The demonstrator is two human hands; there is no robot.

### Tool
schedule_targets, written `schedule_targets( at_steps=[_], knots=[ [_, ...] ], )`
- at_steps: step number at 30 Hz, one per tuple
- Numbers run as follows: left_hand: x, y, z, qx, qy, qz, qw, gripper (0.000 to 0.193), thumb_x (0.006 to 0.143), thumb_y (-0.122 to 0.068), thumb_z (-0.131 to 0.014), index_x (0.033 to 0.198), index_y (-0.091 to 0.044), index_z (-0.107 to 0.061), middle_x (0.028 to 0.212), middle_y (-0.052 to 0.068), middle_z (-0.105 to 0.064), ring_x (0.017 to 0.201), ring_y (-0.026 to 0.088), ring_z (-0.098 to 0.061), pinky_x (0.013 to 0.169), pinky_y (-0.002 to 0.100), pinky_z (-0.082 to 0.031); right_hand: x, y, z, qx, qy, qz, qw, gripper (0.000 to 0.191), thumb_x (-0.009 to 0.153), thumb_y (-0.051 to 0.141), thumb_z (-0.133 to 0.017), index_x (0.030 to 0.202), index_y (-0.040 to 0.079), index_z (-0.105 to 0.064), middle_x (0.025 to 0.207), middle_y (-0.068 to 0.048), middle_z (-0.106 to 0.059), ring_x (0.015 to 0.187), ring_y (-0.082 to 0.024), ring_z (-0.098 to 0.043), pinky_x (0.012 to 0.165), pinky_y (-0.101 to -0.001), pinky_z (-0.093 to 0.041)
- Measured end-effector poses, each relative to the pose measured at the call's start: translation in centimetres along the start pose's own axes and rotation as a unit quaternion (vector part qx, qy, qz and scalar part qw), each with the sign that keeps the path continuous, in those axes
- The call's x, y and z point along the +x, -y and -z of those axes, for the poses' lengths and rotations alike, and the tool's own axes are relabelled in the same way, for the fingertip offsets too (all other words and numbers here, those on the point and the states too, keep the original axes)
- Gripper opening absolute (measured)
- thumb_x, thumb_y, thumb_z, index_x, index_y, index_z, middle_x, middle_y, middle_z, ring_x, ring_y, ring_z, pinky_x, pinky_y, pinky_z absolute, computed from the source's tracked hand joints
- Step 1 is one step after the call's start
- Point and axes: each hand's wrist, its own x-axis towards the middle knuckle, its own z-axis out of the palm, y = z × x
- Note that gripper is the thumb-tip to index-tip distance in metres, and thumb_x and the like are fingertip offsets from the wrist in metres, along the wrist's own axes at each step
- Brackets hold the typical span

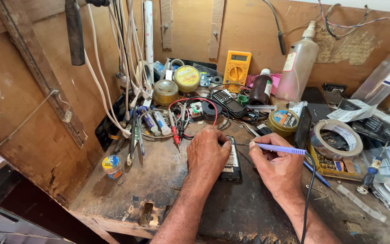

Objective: The person uses a purple pen-like tool to probe a small black electronic component on a cluttered workbench. They then use their fingers to peel back a label and manipulate the component, turning it over and adjusting its position.

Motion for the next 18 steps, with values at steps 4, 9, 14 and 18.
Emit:
schedule_targets(
  at_steps=[4, 9, 14, 18],
  knots=[
    [0.01, 0.01, 0.0, -0.002, -0.007, -0.005, 1.0, 0.018, 0.078, -0.024, -0.079, 0.087, -0.008, -0.08, 0.099, 0.014, -0.073, 0.097, 0.036, -0.07, 0.085, 0.049, -0.053, 0.02, -0.04, -0.09, 0.011, -0.002, 0.0, 1.0, 0.009, 0.087, 0.01, -0.075, 0.089, 0.001, -0.072, 0.073, 0.002, -0.069, 0.062, -0.001, -0.059, 0.053, -0.019, -0.046],
    [-0.01, 0.04, -0.07, 0.0, -0.004, -0.001, 1.0, 0.017, 0.079, -0.024, -0.079, 0.087, -0.009, -0.08, 0.1, 0.014, -0.073, 0.098, 0.036, -0.07, 0.086, 0.049, -0.053, 0.0, -0.09, -0.08, 0.012, -0.01, 0.002, 1.0, 0.009, 0.088, 0.009, -0.075, 0.089, 0.001, -0.072, 0.072, 0.002, -0.069, 0.061, -0.001, -0.058, 0.051, -0.0196, -0.045],
    [-0.01, 0.06, -0.1, 0.001, -0.009, -0.007, 1.0, 0.018, 0.078, -0.024, -0.079, 0.086, -0.008, -0.08, 0.1, 0.014, -0.072, 0.099, 0.036, -0.069, 0.086, 0.049, -0.052, 0.04, 0.01, -0.08, 0.018, 0.002, 0.004, 1.0, 0.009, 0.088, 0.009, -0.075, 0.089, 0.001, -0.071, 0.073, 0.002, -0.069, 0.062, -0.001, -0.058, 0.052, -0.019, -0.046],
    [-0.03, 0.05, -0.14, -0.001, -0.007, -0.005, 1.0, 0.018, 0.079, -0.024, -0.079, 0.087, -0.008, -0.08, 0.1, 0.014, -0.073, 0.098, 0.035, -0.07, 0.086, 0.049, -0.053, -0.04, 0.2, 0.04, 0.001, -0.006, 0.005, 1.0, 0.009, 0.088, 0.01, -0.075, 0.09, 0.001, -0.073, 0.073, 0.002, -0.07, 0.061, -0.001, -0.058, 0.052, -0.0192, -0.046]
  ],
)
